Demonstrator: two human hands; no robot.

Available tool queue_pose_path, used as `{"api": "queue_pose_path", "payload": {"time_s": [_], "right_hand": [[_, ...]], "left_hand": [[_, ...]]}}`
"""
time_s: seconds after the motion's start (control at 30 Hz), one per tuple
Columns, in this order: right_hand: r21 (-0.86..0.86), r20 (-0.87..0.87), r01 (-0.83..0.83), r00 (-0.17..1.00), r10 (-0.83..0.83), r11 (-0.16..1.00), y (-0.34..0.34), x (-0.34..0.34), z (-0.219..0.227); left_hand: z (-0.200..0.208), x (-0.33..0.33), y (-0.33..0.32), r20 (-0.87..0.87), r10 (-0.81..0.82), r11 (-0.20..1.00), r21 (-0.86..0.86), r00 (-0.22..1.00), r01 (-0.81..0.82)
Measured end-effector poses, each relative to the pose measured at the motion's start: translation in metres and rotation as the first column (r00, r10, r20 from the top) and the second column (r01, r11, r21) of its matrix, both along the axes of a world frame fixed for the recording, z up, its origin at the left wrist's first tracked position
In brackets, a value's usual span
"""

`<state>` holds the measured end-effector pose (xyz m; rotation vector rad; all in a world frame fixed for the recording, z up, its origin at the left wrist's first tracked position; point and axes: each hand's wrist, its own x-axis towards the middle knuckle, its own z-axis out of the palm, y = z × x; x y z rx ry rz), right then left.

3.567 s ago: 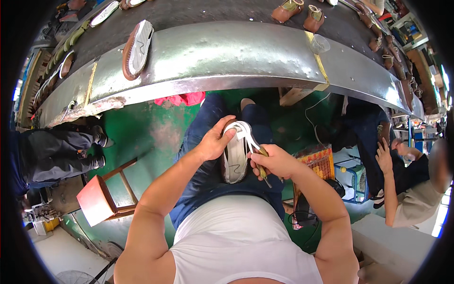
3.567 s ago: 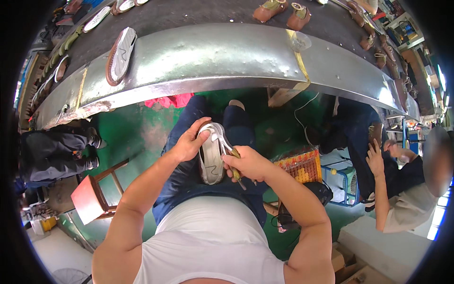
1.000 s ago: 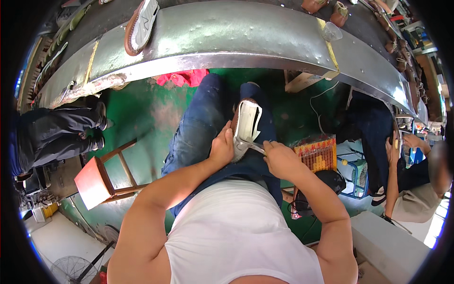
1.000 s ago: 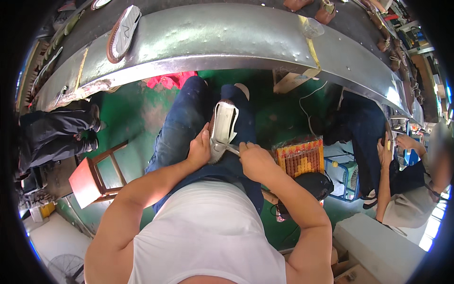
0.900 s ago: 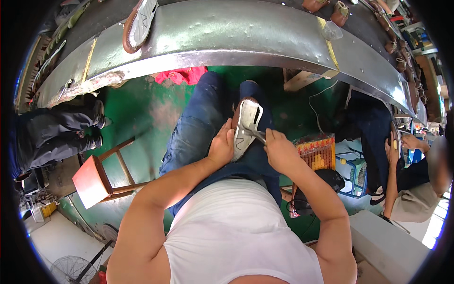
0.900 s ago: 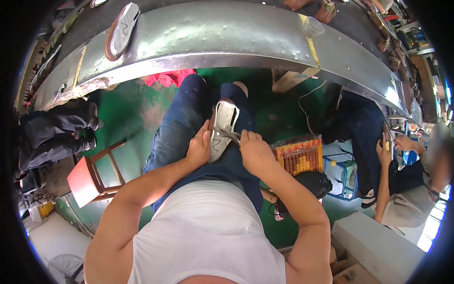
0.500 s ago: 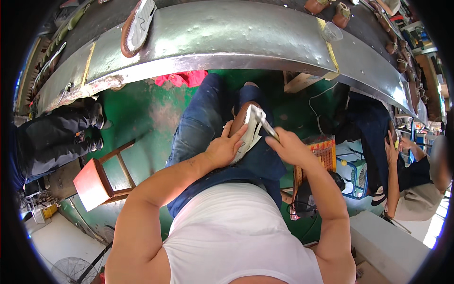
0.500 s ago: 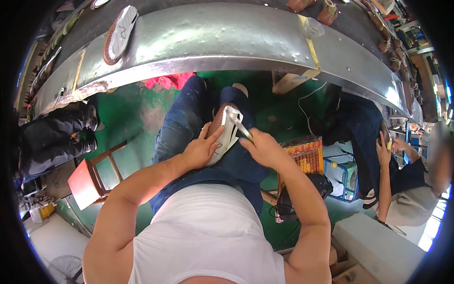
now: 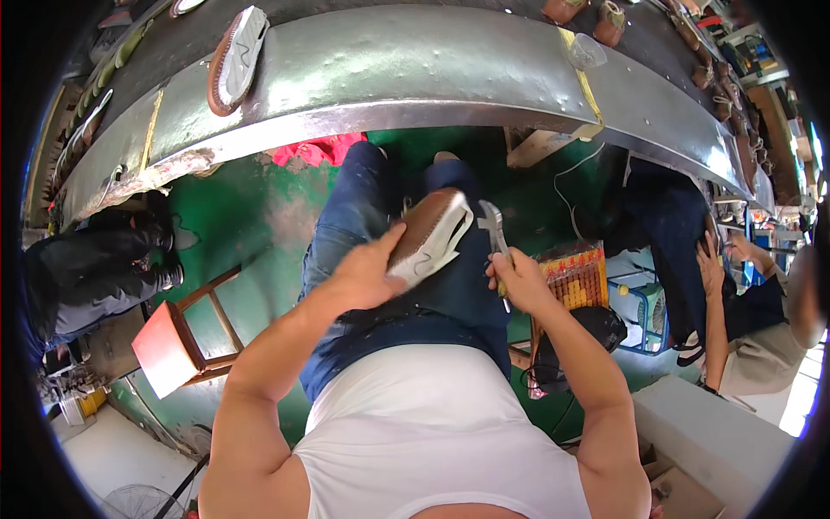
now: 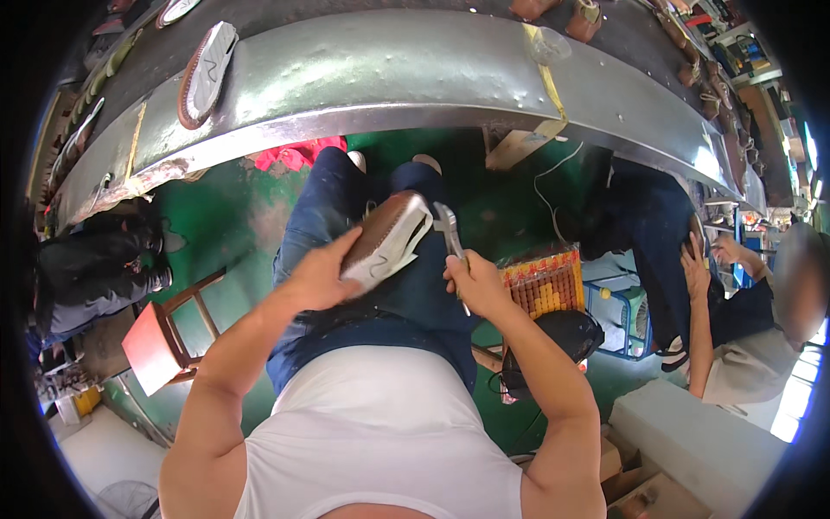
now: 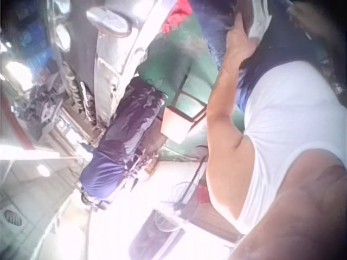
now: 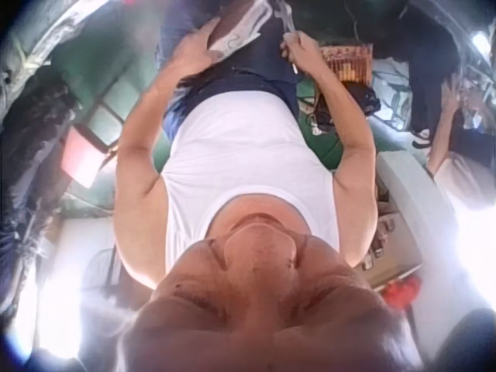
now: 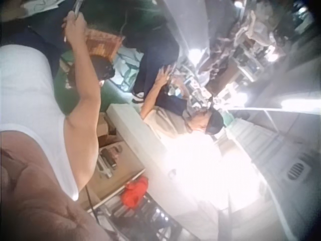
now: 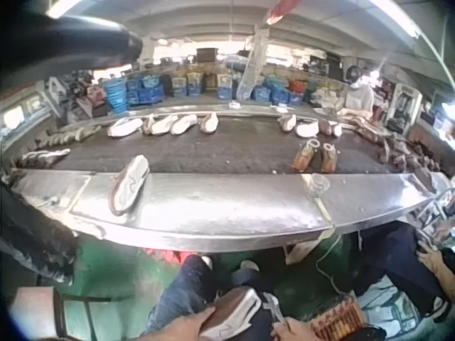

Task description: Manually attaching soles and uppers of shoes using specialized pincers on a conveyor line.

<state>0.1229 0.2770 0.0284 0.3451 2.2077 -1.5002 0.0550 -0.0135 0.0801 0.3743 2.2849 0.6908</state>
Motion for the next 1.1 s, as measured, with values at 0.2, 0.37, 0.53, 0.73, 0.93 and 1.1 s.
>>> {"api": "queue_pose_path", "payload": {"time_s": [0.2, 0.37, 0.53, 0.73, 0.93, 1.1], "right_hand": [[-0.063, 0.064, 0.158, 0.986, -0.154, 0.985, 0.002, 0.003, 0.012], [-0.319, 0.024, 0.143, 0.989, -0.142, 0.937, -0.002, 0.013, 0.013], [-0.136, 0.087, -0.064, 0.993, 0.076, 0.989, -0.002, 0.027, 0.03], [0.031, 0.002, -0.439, 0.898, 0.439, 0.898, -0.018, 0.013, 0.053], [0.178, -0.031, -0.539, 0.833, 0.553, 0.823, -0.021, -0.005, 0.068], [0.217, 0.337, -0.798, 0.602, 0.724, 0.562, -0.021, -0.051, 0.1]], "left_hand": [[0.034, -0.041, -0.002, 0.073, 0.36, 0.465, 0.85, 0.93, -0.247], [-0.029, -0.071, 0.052, 0.309, 0.355, 0.73, 0.498, 0.882, -0.468], [-0.058, 0.018, 0.014, -0.335, 0.224, 0.936, 0.335, 0.915, -0.106], [-0.037, 0.035, 0.015, -0.075, 0.455, 0.839, 0.37, 0.888, -0.398], [-0.044, 0.038, 0.022, -0.323, 0.383, 0.863, 0.46, 0.865, -0.209], [-0.036, 0.043, 0.027, -0.356, 0.308, 0.885, 0.448, 0.882, -0.128]]}}
